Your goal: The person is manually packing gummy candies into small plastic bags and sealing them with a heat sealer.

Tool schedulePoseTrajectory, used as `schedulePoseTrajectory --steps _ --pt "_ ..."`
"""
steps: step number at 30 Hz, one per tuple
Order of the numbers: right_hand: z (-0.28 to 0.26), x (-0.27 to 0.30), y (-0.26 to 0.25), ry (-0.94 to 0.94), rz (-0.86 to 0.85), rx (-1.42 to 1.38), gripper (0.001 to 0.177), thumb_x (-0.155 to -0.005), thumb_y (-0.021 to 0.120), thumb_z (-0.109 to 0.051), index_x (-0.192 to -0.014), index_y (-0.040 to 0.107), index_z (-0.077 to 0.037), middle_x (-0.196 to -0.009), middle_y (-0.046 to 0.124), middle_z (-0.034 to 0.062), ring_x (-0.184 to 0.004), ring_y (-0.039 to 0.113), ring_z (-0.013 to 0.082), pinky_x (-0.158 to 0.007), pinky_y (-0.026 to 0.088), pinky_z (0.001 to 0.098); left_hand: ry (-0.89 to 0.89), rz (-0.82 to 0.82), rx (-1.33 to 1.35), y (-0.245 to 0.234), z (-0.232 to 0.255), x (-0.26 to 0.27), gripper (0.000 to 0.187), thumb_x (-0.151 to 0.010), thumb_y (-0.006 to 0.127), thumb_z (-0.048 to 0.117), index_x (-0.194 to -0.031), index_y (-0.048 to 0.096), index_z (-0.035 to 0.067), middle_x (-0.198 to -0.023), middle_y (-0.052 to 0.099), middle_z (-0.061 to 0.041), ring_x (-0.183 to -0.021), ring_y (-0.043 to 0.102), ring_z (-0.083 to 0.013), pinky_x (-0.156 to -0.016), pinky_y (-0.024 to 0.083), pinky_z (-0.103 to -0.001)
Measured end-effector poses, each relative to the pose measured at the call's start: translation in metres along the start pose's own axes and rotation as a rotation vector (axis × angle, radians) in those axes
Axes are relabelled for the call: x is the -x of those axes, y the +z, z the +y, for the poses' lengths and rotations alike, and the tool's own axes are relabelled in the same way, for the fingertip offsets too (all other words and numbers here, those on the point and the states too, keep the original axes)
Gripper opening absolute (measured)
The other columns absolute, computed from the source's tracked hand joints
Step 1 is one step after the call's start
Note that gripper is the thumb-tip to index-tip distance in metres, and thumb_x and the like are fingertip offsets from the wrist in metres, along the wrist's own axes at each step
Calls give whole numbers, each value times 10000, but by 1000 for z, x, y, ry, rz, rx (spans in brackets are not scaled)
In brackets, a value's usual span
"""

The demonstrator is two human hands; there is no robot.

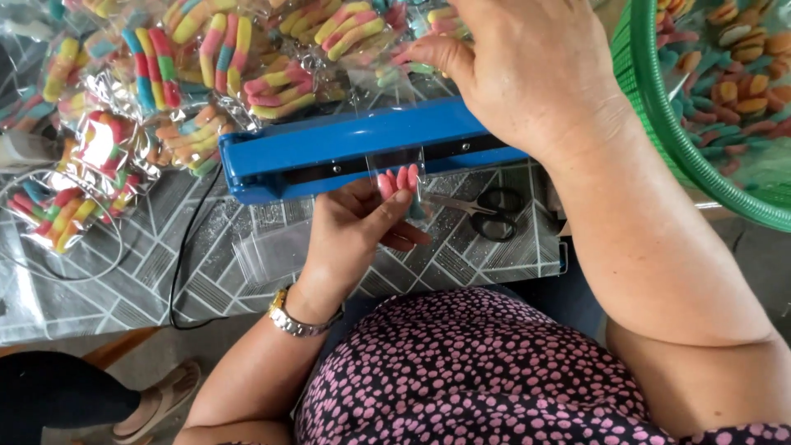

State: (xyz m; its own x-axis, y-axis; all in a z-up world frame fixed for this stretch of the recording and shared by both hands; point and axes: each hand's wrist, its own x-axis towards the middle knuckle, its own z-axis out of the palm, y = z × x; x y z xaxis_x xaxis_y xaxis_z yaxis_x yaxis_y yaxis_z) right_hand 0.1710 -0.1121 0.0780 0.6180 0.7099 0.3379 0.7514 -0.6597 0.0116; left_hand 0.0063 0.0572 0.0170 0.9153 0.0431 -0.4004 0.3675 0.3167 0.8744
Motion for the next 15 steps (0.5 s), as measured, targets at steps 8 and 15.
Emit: schedulePoseTrajectory --steps 8,15 --pt "1 3 7 24 -10 -59 379 -1143 796 -479 -1220 740 -112 -1134 756 81 -1006 684 400 -620 555 546 -41 9 -6 -4 -2 -3 214 -943 704 161 -941 703 -54 -732 760 -198 -586 779 -293 -492 631 -263" --pt "7 8 25 -9 11 -9 357 -1218 627 -429 -1301 727 -97 -1074 768 114 -974 702 402 -761 543 528 -50 24 -28 -5 -2 -3 218 -942 707 149 -904 707 -66 -714 755 -205 -591 786 -305 -489 633 -265"
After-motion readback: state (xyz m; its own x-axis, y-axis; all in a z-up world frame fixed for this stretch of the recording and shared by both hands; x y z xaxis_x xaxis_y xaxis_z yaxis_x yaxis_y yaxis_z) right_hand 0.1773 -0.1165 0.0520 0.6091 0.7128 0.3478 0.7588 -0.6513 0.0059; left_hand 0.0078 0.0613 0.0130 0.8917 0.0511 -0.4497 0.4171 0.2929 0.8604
